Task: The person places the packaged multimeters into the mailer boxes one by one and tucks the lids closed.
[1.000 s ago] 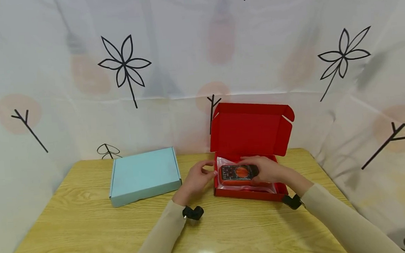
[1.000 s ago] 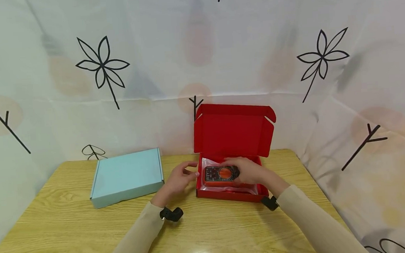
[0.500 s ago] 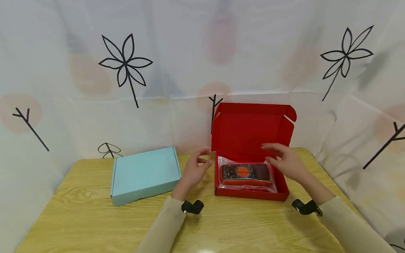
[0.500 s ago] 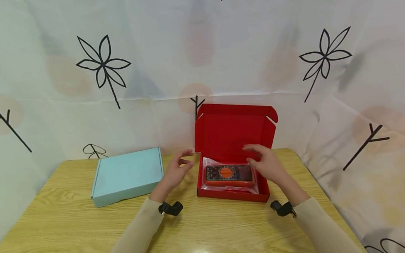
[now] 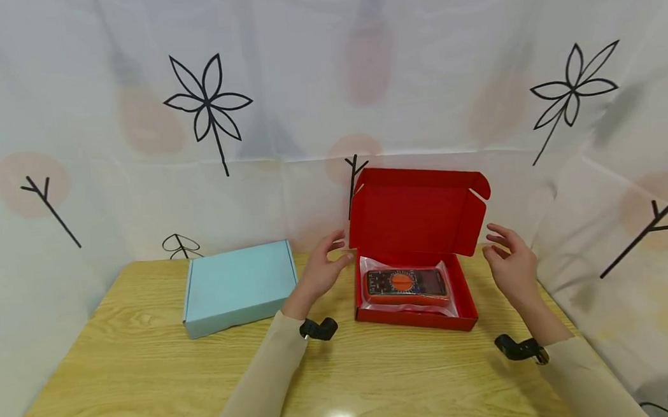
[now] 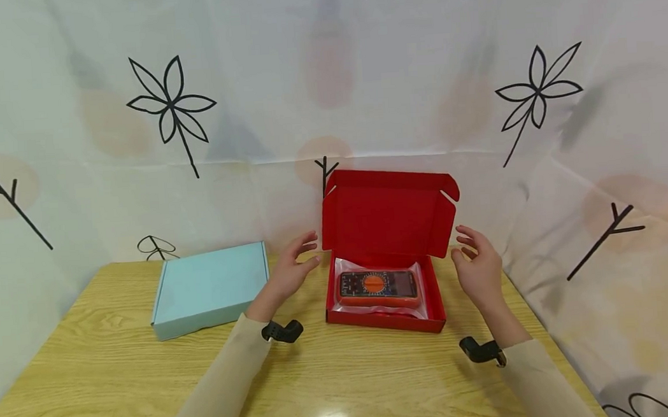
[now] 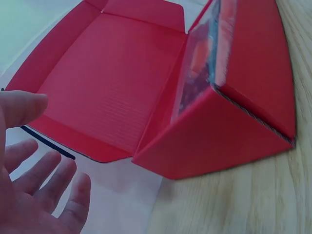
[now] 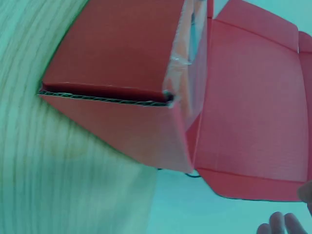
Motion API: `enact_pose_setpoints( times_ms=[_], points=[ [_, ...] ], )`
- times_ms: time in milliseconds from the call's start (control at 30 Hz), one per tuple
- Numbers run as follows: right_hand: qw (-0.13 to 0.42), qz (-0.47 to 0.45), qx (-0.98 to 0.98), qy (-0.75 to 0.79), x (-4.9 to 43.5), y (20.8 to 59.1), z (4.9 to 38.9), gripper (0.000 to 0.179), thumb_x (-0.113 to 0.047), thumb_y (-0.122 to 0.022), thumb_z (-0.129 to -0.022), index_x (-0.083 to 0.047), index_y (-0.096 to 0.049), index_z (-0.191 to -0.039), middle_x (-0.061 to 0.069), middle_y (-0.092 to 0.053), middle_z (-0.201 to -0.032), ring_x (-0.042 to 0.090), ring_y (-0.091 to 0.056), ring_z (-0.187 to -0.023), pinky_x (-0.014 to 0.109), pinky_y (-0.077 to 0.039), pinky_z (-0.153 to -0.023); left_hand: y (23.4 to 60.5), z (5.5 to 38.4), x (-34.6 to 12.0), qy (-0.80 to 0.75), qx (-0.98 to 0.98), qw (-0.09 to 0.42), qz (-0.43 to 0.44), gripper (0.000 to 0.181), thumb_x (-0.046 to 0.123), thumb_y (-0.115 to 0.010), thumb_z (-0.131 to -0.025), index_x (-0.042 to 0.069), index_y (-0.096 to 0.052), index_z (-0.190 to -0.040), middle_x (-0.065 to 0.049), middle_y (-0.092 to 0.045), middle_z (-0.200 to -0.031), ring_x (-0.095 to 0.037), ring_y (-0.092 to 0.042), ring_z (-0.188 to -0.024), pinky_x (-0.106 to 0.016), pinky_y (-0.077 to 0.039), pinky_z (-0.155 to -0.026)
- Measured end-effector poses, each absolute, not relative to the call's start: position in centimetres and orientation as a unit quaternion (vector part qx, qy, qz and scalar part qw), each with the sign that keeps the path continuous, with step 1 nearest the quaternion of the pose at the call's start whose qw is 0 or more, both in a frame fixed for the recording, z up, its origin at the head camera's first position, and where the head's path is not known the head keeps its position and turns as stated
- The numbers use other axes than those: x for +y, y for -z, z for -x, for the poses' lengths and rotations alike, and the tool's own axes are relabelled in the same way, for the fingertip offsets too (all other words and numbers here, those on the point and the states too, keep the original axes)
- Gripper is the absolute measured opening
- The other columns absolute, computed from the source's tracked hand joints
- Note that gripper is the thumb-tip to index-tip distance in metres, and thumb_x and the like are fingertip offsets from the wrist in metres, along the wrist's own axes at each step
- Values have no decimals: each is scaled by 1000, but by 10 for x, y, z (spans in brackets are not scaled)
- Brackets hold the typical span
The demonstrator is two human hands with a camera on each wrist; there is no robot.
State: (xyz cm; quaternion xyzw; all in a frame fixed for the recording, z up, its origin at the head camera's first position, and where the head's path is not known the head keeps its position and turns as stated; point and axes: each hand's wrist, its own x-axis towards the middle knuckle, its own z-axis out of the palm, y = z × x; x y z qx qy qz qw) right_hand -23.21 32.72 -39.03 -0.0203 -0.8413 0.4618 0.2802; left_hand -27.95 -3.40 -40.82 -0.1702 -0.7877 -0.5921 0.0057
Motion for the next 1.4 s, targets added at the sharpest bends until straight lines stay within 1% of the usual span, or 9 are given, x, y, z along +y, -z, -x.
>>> enact_pose_setpoints(
  times_ms=[200, 300, 367, 467, 667, 833, 1000, 1233, 1400],
  points=[
    [198, -8, -852, -485, 332, 397, 234, 60, -7, -55, -100, -6, -32, -155, 18, -37, -155, 38, -46, -131, 13, -43, -95, 403, 281, -30, 592, -786, -10, 178, 62, 17, -63, -98, 12, -37, -154, -5, -40, -154, -28, -41, -138, -50, -46, -102],
    [171, -38, -844, -507, 333, 400, 237, 65, -3, -51, -101, -6, -21, -159, 22, -29, -158, 45, -40, -135, 10, -44, -90, 402, 282, -29, 598, -780, -14, 184, 63, 14, -64, -97, 12, -37, -154, -6, -40, -154, -29, -40, -139, -52, -44, -103],
    [160, -52, -840, -516, 334, 401, 238, 68, 0, -50, -100, -6, -17, -159, 23, -26, -159, 47, -38, -135, 8, -44, -86, 403, 283, -28, 601, -776, -16, 190, 62, 13, -64, -97, 13, -38, -154, -6, -40, -154, -29, -40, -139, -52, -43, -104],
    [147, -60, -835, -527, 334, 400, 238, 69, 3, -49, -100, -7, -15, -160, 24, -26, -159, 48, -36, -136, 6, -43, -84, 403, 284, -26, 610, -765, -18, 204, 60, 10, -63, -97, 12, -40, -153, -8, -41, -153, -30, -40, -139, -56, -40, -105],
    [134, -63, -834, -532, 333, 398, 236, 68, 0, -48, -101, -8, -14, -160, 28, -30, -156, 49, -35, -137, 7, -43, -84, 403, 287, -22, 622, -753, -23, 212, 59, 9, -63, -97, 10, -41, -152, -10, -42, -153, -29, -39, -139, -59, -35, -108],
    [133, -69, -835, -529, 331, 398, 235, 67, 0, -49, -101, -6, -16, -159, 29, -33, -153, 49, -37, -135, 7, -44, -84, 405, 287, -21, 627, -749, -35, 209, 60, 4, -61, -95, 7, -40, -151, -10, -42, -154, -26, -39, -141, -54, -37, -108],
    [145, -88, -834, -526, 330, 401, 236, 63, 3, -49, -100, -2, -23, -157, 29, -38, -151, 48, -41, -132, 8, -44, -84, 408, 287, -19, 636, -742, -45, 207, 62, -4, -58, -91, 4, -41, -150, -11, -41, -154, -26, -39, -141, -48, -42, -106],
    [147, -108, -825, -535, 330, 408, 237, 59, 4, -50, -100, 0, -28, -155, 30, -39, -149, 35, -48, -129, 9, -45, -86, 411, 284, -17, 642, -737, -54, 208, 61, 0, -62, -93, 2, -41, -149, -13, -42, -153, -27, -41, -140, -44, -45, -103],
    [152, -113, -826, -531, 332, 411, 236, 57, 4, -51, -100, 0, -32, -153, 30, -41, -148, 28, -51, -127, 10, -45, -87, 412, 284, -18, 647, -731, -64, 207, 61, 2, -65, -93, 5, -41, -150, -11, -42, -153, -24, -42, -139, -42, -47, -102]
  ],
)
